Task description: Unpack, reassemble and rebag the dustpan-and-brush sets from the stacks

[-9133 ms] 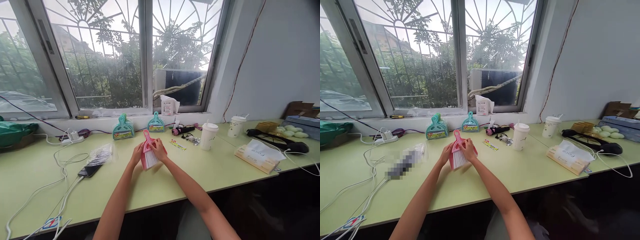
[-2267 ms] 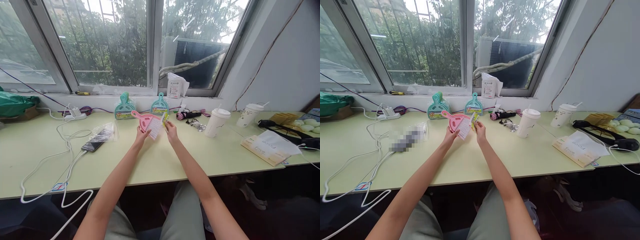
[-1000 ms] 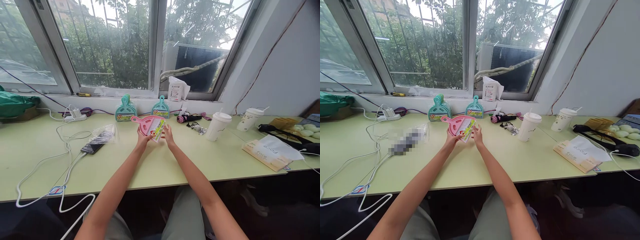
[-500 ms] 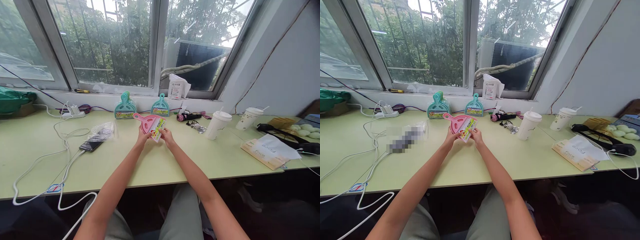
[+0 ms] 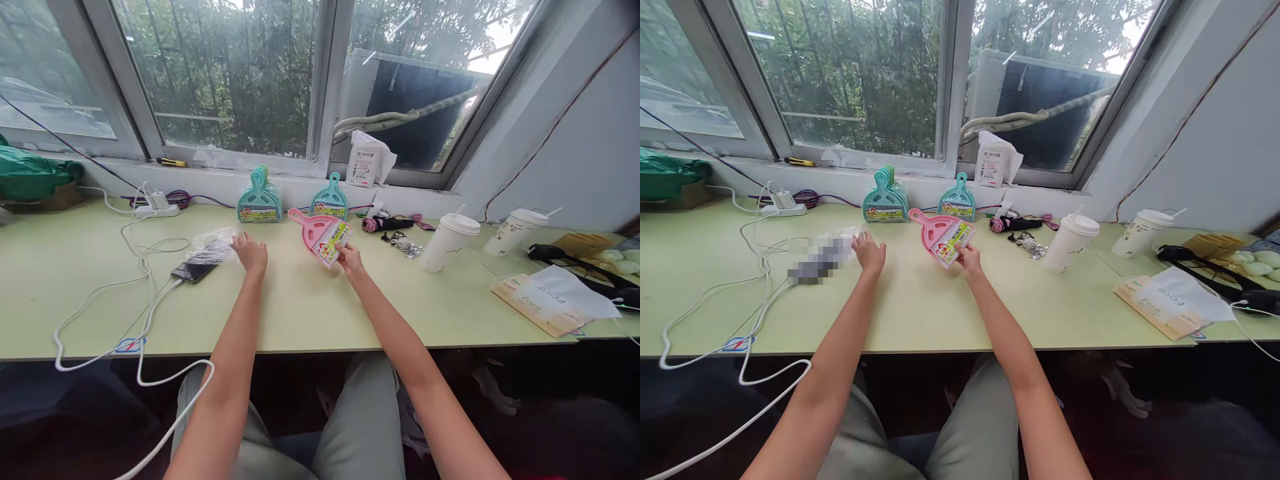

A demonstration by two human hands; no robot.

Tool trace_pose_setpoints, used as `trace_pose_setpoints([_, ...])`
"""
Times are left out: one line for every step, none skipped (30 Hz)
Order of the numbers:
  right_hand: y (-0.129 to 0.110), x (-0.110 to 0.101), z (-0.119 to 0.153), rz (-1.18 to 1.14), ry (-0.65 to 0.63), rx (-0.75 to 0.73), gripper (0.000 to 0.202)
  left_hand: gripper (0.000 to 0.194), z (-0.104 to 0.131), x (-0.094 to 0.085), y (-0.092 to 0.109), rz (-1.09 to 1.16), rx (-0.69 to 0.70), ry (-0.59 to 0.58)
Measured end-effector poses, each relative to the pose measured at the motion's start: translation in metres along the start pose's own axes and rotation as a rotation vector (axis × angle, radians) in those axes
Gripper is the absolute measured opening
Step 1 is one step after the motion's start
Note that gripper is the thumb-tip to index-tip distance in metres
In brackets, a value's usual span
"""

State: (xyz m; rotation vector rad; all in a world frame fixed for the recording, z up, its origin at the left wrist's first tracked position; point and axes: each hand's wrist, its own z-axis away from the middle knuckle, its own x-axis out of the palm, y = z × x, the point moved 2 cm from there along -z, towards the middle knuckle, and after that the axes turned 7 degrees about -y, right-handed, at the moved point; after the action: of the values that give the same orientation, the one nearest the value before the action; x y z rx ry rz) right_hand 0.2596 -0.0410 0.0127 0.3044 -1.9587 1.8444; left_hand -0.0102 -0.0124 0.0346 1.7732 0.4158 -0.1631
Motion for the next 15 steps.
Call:
trace_pose_setpoints([-0.001,-0.002,0.001,0.008,0.009,-0.001,0.015,0.052,0.000,-0.004,-0.006,-0.051,-0.018,0.012])
trace_pose_setpoints([-0.003,-0.003,0.001,0.019,0.014,-0.001,0.016,0.048,0.002,-0.005,-0.010,-0.088,-0.041,0.007])
trace_pose_setpoints([-0.004,-0.003,0.002,0.031,0.016,-0.001,0.016,0.044,0.004,-0.002,-0.012,-0.139,-0.059,-0.006])
trace_pose_setpoints([-0.005,-0.003,0.003,0.041,0.017,-0.002,0.016,0.042,0.007,0.004,-0.012,-0.225,-0.062,-0.024])
trace_pose_setpoints([-0.005,-0.003,0.003,0.051,0.015,-0.001,0.016,0.042,0.009,0.011,-0.010,-0.327,-0.056,-0.052])
trace_pose_setpoints([-0.006,-0.003,0.004,0.062,0.010,0.004,0.016,0.044,0.011,0.018,-0.007,-0.426,-0.032,-0.085])
trace_pose_setpoints([-0.006,-0.002,0.004,0.073,0.002,0.013,0.016,0.048,0.012,0.025,-0.004,-0.482,-0.001,-0.123])
trace_pose_setpoints([-0.006,-0.002,0.004,0.085,-0.004,0.025,0.016,0.050,0.012,0.031,-0.001,-0.498,0.032,-0.154])
trace_pose_setpoints([-0.006,-0.001,0.004,0.100,-0.011,0.041,0.016,0.052,0.011,0.033,0.002,-0.467,0.059,-0.163])
trace_pose_setpoints([-0.006,-0.001,0.004,0.118,-0.020,0.059,0.016,0.052,0.009,0.033,0.002,-0.421,0.081,-0.152])
trace_pose_setpoints([-0.006,-0.002,0.004,0.139,-0.026,0.079,0.015,0.052,0.006,0.031,0.002,-0.384,0.105,-0.122])
trace_pose_setpoints([-0.007,-0.002,0.003,0.162,-0.029,0.100,0.014,0.050,0.003,0.027,0.000,-0.369,0.133,-0.084])
trace_pose_setpoints([-0.007,-0.003,0.003,0.188,-0.032,0.121,0.013,0.048,0.001,0.023,-0.002,-0.379,0.156,-0.062])
trace_pose_setpoints([-0.008,-0.003,0.003,0.212,-0.036,0.139,0.012,0.046,-0.002,0.019,-0.006,-0.407,0.166,-0.071])
trace_pose_setpoints([-0.009,-0.004,0.003,0.234,-0.040,0.154,0.011,0.045,-0.003,0.016,-0.010,-0.445,0.159,-0.118])
